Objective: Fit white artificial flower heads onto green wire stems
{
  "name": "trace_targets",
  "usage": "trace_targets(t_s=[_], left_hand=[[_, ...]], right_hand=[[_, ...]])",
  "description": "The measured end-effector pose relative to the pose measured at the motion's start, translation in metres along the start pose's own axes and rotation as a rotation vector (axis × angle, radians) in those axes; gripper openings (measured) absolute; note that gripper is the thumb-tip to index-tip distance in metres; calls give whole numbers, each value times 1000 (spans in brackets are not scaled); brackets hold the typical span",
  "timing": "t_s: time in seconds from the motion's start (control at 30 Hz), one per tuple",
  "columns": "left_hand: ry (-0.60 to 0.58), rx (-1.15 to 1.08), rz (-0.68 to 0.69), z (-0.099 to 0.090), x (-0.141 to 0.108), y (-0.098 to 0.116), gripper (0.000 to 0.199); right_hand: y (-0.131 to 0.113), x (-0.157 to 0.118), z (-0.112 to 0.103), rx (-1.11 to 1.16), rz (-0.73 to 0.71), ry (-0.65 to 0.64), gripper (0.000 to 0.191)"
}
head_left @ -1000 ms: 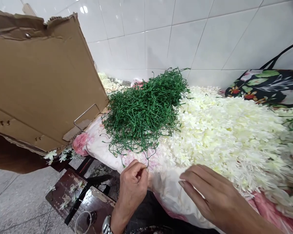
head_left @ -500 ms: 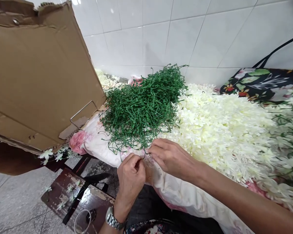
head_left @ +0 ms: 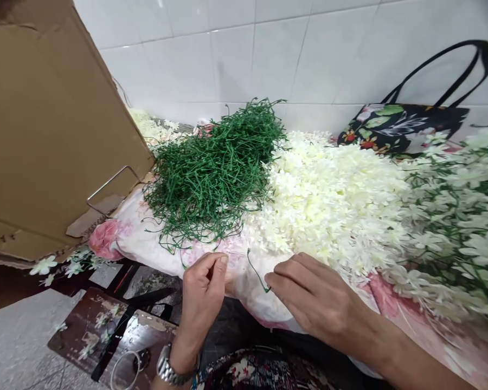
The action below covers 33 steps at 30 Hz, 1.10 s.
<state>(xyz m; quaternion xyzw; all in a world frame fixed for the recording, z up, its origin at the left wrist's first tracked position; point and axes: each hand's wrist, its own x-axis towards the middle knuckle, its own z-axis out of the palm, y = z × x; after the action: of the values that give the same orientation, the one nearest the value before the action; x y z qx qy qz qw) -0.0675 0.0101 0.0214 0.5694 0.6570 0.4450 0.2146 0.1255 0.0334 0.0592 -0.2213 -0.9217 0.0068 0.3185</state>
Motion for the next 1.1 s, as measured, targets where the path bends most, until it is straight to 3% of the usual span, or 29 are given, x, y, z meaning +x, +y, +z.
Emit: trace_targets(t_s=[0.13, 0.3, 0.4, 0.53, 0.6, 0.7, 0.8, 0.93, 1.1], left_hand=[[-266, -435, -241, 12, -5, 23, 25], [-287, -543, -390, 28, -11, 35, 11], [-265, -583, -358, 31, -15, 35, 8], [-297, -657, -194, 33, -17, 35, 6], [-299, -703, -153, 37, -18, 35, 9], [-299, -700, -162, 47, -19, 35, 9], [-333, -642, -150, 57, -19, 37, 9], [-392, -594, -143, 68, -14, 43, 11], [-394, -424, -73, 76, -5, 54, 12]], right_hand=[[-12, -9, -7, -87, -28, -84, 29], [-26, -21, -5, -125, -15, -159, 22], [-34, -34, -12, -68, 42, -116, 19], [-32, -64, -29, 99, 172, 172, 14], [-20, -80, -33, 99, 307, 232, 15], [5, -98, -31, -75, 504, 181, 18], [25, -105, -25, -170, 479, 70, 22], [35, -105, -18, -195, 473, -96, 28], [36, -103, -17, -245, 433, -101, 27]])
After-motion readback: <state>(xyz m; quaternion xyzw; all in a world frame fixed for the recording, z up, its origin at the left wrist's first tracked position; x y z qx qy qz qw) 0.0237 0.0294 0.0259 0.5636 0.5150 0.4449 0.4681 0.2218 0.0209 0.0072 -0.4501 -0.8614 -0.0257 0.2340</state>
